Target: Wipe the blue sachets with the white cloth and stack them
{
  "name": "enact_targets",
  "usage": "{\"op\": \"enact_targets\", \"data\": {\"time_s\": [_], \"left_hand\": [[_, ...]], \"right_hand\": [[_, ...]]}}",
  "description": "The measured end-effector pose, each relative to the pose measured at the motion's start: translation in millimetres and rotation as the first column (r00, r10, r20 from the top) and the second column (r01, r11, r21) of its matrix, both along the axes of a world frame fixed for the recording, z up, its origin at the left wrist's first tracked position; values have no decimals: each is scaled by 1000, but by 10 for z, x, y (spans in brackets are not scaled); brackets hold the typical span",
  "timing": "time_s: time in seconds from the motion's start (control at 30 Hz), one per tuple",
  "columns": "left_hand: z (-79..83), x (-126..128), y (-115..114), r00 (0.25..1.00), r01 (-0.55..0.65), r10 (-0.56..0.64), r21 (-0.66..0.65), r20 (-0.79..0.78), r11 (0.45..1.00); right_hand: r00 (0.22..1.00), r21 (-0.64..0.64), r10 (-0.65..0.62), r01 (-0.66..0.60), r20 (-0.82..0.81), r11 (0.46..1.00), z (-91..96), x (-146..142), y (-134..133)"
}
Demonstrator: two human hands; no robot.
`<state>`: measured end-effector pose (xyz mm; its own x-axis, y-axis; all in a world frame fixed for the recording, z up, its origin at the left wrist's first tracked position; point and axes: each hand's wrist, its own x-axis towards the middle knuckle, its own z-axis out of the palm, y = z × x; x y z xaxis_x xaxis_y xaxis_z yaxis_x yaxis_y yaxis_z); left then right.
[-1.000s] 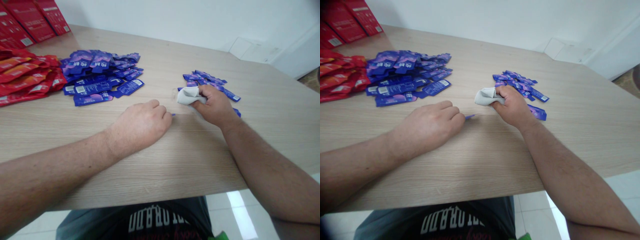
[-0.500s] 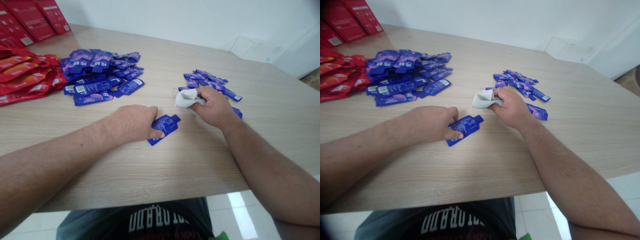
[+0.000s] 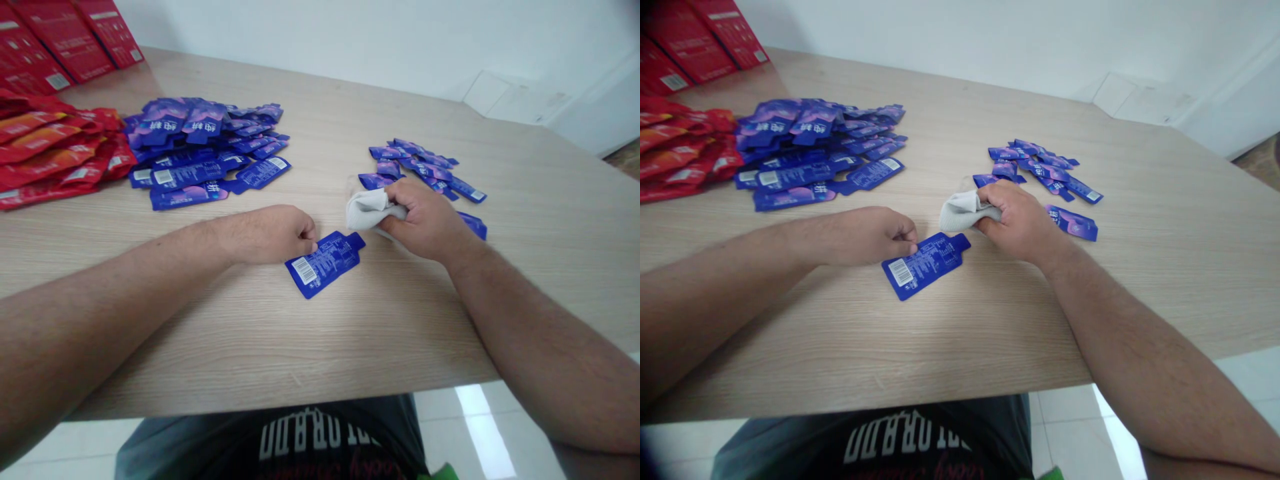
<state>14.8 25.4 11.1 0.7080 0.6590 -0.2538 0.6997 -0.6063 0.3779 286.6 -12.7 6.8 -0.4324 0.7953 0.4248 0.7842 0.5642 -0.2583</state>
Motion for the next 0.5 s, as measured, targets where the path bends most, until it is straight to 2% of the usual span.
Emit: {"op": "enact_targets", "data": {"time_s": [0.1, 0.2, 0.3, 0.37, 0.5], "left_hand": [[-29, 21, 1, 1000, 0, 1, 26, -3, 1000], [-72, 44, 5, 1000, 3, -3, 40, 21, 999], [-95, 61, -5, 998, 27, -28, 23, 48, 999], [-96, 71, -22, 998, 29, -30, 27, 54, 999], [-92, 85, -49, 998, 11, -14, 50, 54, 999]], "right_hand": [[988, -61, 137, -133, 66, 989, -28, -145, -94], [959, -113, 263, -251, 107, 961, -74, -425, -259], [929, -94, 334, -322, 162, 942, -102, -597, -348], [924, -99, 337, -324, 178, 941, -107, -563, -321], [957, -115, 236, -219, 168, 969, -103, -419, -252]]}}
